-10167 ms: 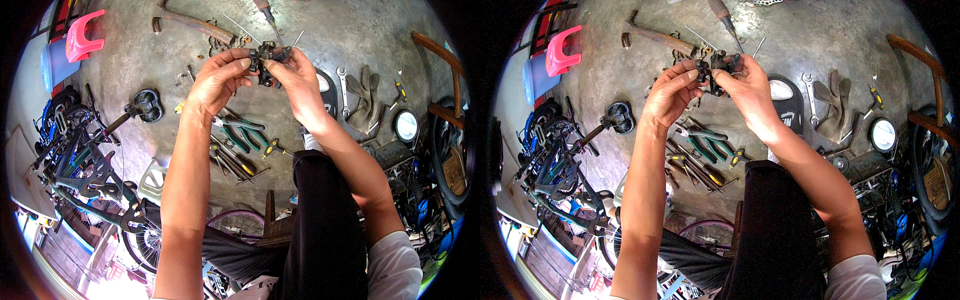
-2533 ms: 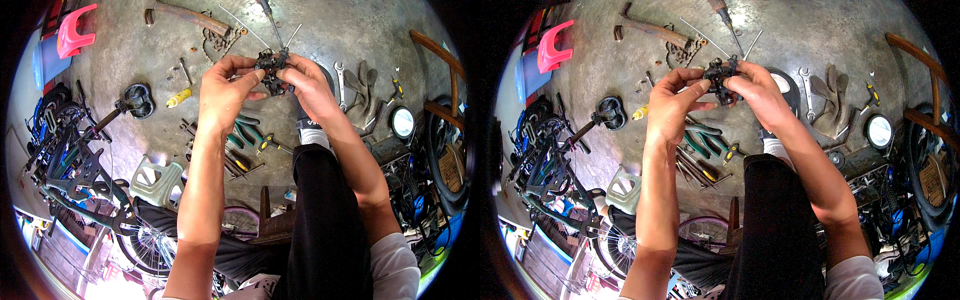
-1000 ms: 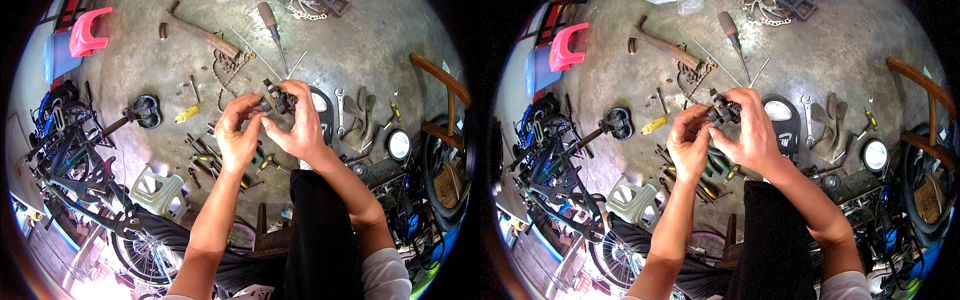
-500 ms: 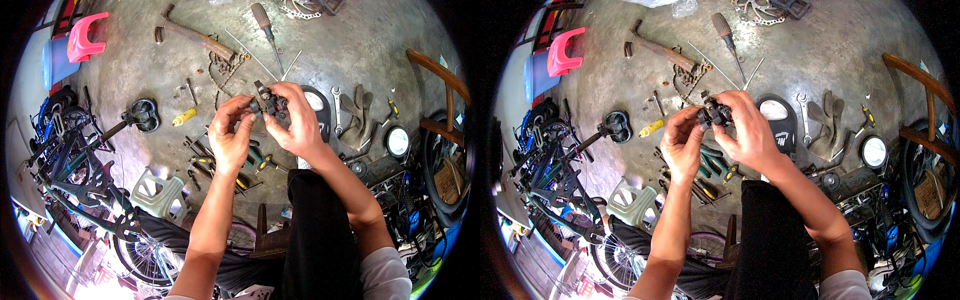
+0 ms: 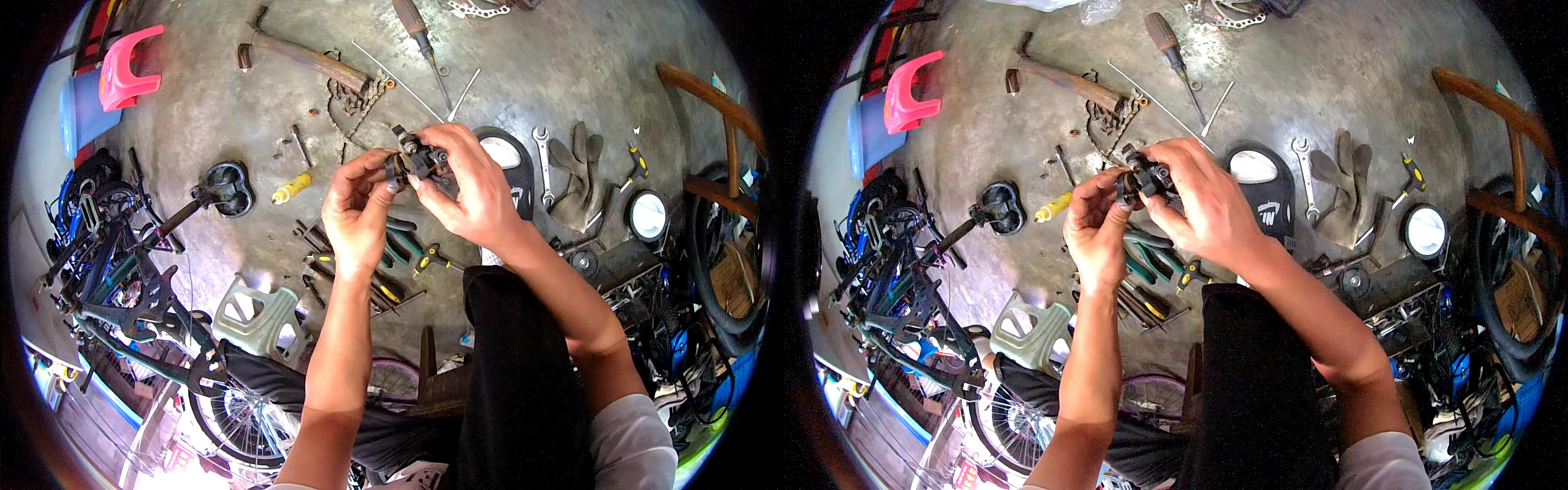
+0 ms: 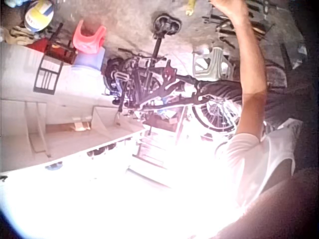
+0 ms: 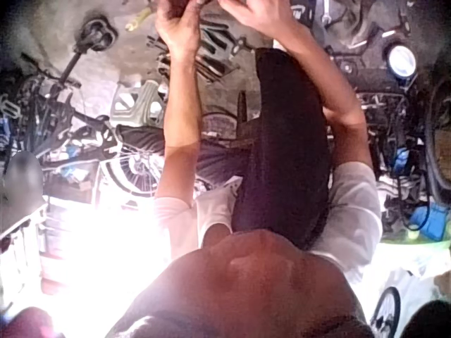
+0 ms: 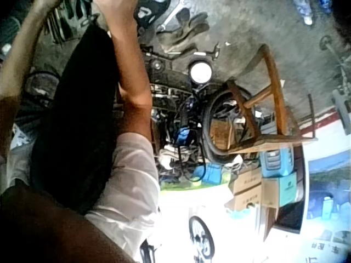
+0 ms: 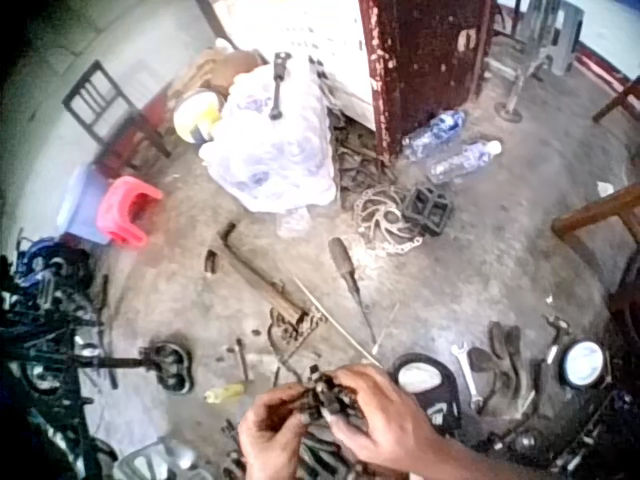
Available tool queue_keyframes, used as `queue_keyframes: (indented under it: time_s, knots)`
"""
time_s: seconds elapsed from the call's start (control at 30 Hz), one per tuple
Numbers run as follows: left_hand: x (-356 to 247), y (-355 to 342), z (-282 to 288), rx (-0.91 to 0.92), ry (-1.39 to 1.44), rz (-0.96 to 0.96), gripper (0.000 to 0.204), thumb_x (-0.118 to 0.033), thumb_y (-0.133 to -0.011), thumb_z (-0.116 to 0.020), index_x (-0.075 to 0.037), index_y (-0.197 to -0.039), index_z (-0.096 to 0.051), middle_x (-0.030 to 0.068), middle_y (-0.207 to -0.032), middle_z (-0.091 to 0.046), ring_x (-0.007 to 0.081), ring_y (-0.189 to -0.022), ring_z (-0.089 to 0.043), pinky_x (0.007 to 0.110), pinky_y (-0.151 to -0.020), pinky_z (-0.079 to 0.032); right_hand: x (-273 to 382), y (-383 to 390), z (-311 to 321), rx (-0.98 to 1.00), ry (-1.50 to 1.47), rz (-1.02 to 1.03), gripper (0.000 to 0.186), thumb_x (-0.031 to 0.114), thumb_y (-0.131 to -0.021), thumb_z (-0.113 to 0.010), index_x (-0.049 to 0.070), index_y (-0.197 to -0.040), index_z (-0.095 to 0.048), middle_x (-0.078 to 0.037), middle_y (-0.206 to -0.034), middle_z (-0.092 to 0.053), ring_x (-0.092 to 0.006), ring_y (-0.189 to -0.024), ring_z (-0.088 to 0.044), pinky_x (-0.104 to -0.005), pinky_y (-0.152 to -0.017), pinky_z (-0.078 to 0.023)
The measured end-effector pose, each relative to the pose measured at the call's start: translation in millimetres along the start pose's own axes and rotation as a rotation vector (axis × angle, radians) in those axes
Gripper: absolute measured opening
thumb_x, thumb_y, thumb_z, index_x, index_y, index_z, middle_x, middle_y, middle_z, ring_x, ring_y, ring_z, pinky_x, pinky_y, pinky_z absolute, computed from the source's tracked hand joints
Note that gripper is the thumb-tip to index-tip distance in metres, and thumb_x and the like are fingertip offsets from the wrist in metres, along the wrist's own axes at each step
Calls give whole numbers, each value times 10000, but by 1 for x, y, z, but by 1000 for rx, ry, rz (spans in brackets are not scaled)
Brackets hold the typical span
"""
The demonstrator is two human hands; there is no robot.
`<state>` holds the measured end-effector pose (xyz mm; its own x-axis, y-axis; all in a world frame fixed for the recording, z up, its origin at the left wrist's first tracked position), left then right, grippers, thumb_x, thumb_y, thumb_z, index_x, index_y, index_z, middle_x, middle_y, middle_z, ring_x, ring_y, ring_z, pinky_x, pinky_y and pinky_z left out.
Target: The person works on a small bicycle brake component by hand, removing a pin and separating parts while sitting at a floor-level workspace with various tools scattered around.
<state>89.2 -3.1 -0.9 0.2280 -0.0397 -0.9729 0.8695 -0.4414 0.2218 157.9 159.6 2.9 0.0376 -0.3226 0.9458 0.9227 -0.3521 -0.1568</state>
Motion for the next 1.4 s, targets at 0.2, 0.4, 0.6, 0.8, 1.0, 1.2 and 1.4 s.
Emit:
queue_keyframes:
  time_s: [0.2,0.4,0.6,0.8,1.0,1.2,1.4]
  knots:
    - [2,0,0,23,89,48,342,120,-900,-638,12,-1218,-578,121,-1228,-643,183,-1085,-645,325,-953,-532,0,3,0,15,-23,-50,484,76,-811,-720,13,-1241,-507,-196,-1175,-567,-376,-1032,-610,-421,-824,-537]
    - [-5,-2,0,40,-55,73,352,115,-889,-651,4,-1219,-604,96,-1213,-634,162,-1040,-644,295,-907,-532,-2,4,-2,12,-35,-93,471,97,-826,-720,2,-1236,-509,-204,-1156,-571,-376,-1004,-614,-422,-817,-535]
    - [-19,-8,-3,75,-346,-40,369,124,-816,-681,-31,-1151,-677,79,-1141,-632,141,-961,-648,277,-822,-551,-9,6,-3,-1,-86,-128,419,88,-857,-694,-25,-1225,-526,-204,-1136,-579,-368,-986,-620,-383,-811,-533]
    - [-24,-4,-9,47,-400,82,334,89,-866,-680,-15,-1184,-674,32,-1018,-652,103,-904,-624,255,-815,-538,-12,10,-4,27,-147,-249,434,75,-873,-680,-33,-1257,-508,-197,-1169,-574,-336,-1011,-628,-382,-838,-525]
    - [-14,2,-9,-25,-348,120,356,83,-881,-676,2,-1226,-645,37,-1011,-676,96,-919,-630,255,-837,-534,-9,9,-5,41,-154,-255,438,63,-883,-673,-28,-1274,-500,-197,-1173,-575,-301,-997,-644,-356,-809,-545]
    - [-13,4,-10,-39,-266,143,380,62,-875,-686,-4,-1242,-611,40,-1005,-672,104,-903,-635,257,-833,-533,-3,8,-4,26,-218,-340,432,44,-863,-685,-21,-1259,-526,-157,-1118,-601,-230,-916,-662,-327,-741,-560]
    - [-15,4,-11,-25,-296,136,383,66,-874,-674,-2,-1244,-599,50,-995,-657,104,-904,-627,258,-832,-529,-8,9,-7,6,-214,-371,425,32,-838,-695,-19,-1235,-551,-138,-1085,-607,-198,-852,-654,-314,-721,-561]
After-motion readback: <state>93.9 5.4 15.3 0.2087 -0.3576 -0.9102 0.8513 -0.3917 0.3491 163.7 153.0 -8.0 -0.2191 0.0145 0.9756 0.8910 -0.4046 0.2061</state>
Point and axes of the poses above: each hand's wrist, its own y-axis away from the middle knuckle, its own z-axis out of the back of the hand, x = y × z, the point moved 2 cm from there along -y, towards the middle knuckle
